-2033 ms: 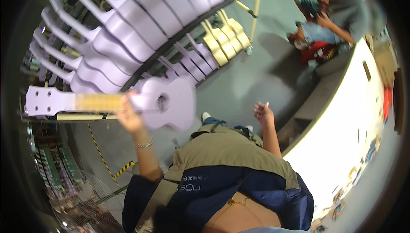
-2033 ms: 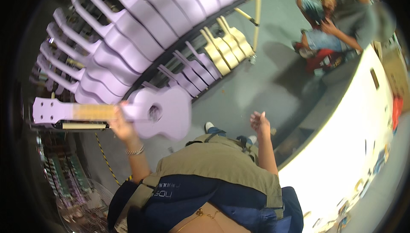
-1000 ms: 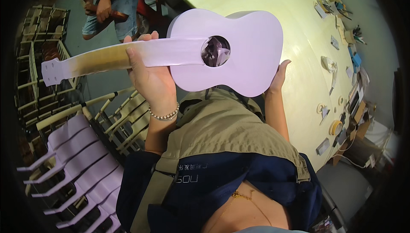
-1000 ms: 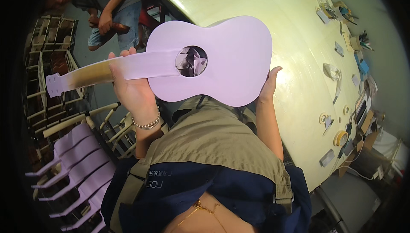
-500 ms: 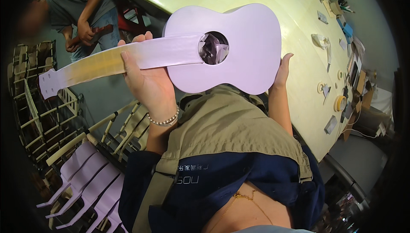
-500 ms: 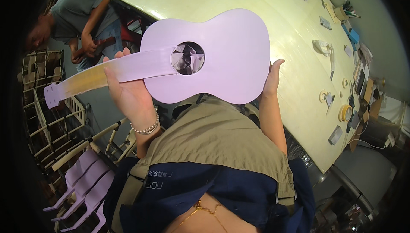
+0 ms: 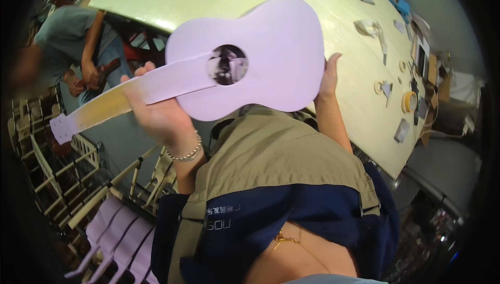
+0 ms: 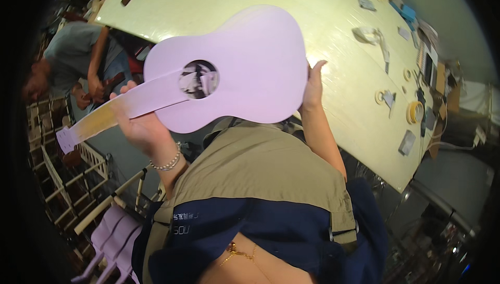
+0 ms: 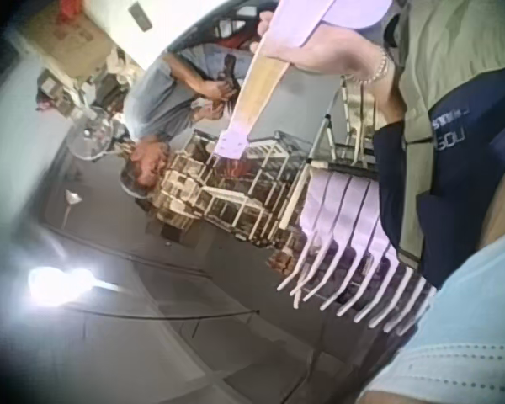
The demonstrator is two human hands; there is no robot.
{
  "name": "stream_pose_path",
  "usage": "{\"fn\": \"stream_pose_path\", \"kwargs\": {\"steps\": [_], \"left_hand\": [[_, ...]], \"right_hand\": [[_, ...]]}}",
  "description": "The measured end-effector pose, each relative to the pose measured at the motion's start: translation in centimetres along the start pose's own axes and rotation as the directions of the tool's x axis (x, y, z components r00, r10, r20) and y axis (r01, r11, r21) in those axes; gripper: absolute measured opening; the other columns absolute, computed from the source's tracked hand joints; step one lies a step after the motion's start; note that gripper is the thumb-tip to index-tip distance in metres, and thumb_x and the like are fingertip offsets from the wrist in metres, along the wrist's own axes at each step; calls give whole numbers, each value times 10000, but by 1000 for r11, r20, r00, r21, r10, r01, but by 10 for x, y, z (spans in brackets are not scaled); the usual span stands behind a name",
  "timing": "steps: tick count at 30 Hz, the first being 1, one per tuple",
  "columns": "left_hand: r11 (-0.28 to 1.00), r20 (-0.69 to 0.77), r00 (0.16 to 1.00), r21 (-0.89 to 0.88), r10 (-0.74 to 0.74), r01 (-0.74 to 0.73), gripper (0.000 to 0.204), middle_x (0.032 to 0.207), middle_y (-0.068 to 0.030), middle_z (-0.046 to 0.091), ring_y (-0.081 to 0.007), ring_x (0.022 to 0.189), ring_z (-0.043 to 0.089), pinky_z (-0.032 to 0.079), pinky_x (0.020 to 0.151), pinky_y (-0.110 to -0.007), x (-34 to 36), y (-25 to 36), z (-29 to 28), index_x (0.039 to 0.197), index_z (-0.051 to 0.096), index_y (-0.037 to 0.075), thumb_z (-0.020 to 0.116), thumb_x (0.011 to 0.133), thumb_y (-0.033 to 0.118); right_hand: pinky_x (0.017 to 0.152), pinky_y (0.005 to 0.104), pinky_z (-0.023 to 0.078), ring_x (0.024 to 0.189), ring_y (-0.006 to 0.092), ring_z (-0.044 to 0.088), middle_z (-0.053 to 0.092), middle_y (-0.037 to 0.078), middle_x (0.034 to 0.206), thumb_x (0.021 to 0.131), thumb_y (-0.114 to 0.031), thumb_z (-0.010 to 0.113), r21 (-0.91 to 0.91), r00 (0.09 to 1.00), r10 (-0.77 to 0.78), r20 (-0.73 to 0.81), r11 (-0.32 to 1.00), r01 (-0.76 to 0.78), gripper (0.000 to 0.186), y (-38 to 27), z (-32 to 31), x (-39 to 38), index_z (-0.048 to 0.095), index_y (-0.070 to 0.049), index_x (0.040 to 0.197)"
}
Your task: The person sands the edges and surfaces of a light purple guitar body using a sanding block, then uses a small blade to scrape and smooth the edges. The person repeats this process on a second guitar body and places the finished pieces on a drying rack.
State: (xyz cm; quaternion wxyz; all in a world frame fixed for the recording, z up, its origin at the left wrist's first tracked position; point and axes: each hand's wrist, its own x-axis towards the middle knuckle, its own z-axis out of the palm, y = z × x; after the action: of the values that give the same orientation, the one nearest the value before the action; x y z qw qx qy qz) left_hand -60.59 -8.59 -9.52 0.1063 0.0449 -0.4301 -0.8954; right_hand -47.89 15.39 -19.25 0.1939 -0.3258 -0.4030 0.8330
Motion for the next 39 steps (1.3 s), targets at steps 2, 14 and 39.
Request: {"fn": "stream_pose_path", "kwargs": {"steps": [2, 14, 39], "left_hand": [[999, 18, 999, -42, -33, 34, 332, 1070, -106, 529, -259, 1061, 509, 401, 969, -429, 8, -4, -8, 1184, 395, 43, 440, 961, 285], [964, 51, 964, -30, -262, 264, 291, 1130, -126, 531, -254, 1095, 486, 363, 1007, -455, 19, -14, 11, 1127, 451, 1, 449, 945, 228], [999, 234, 972, 38, -10, 1, 393, 1118, -141, 494, -285, 1109, 492, 383, 987, -458, -32, -9, 64, 1245, 355, 68, 430, 954, 320]], "right_hand": [[1025, 339, 336, 1226, 245, 422, 435, 150, 1342, 885, -661, 92, -21, 999, -20, 25, 1000, 20, 864, -16, 17, -9, 319, 16, 1372], [1034, 361, 337, 1247, 273, 409, 426, 177, 1346, 859, -685, 33, -161, 997, 1, 74, 987, 11, 903, -45, 9, -19, 313, -2, 1380], [1046, 366, 313, 1264, 280, 380, 370, 182, 1382, 902, -637, 102, 124, 981, -174, -81, 975, 184, 853, -4, -40, -3, 272, 53, 1374]]}}
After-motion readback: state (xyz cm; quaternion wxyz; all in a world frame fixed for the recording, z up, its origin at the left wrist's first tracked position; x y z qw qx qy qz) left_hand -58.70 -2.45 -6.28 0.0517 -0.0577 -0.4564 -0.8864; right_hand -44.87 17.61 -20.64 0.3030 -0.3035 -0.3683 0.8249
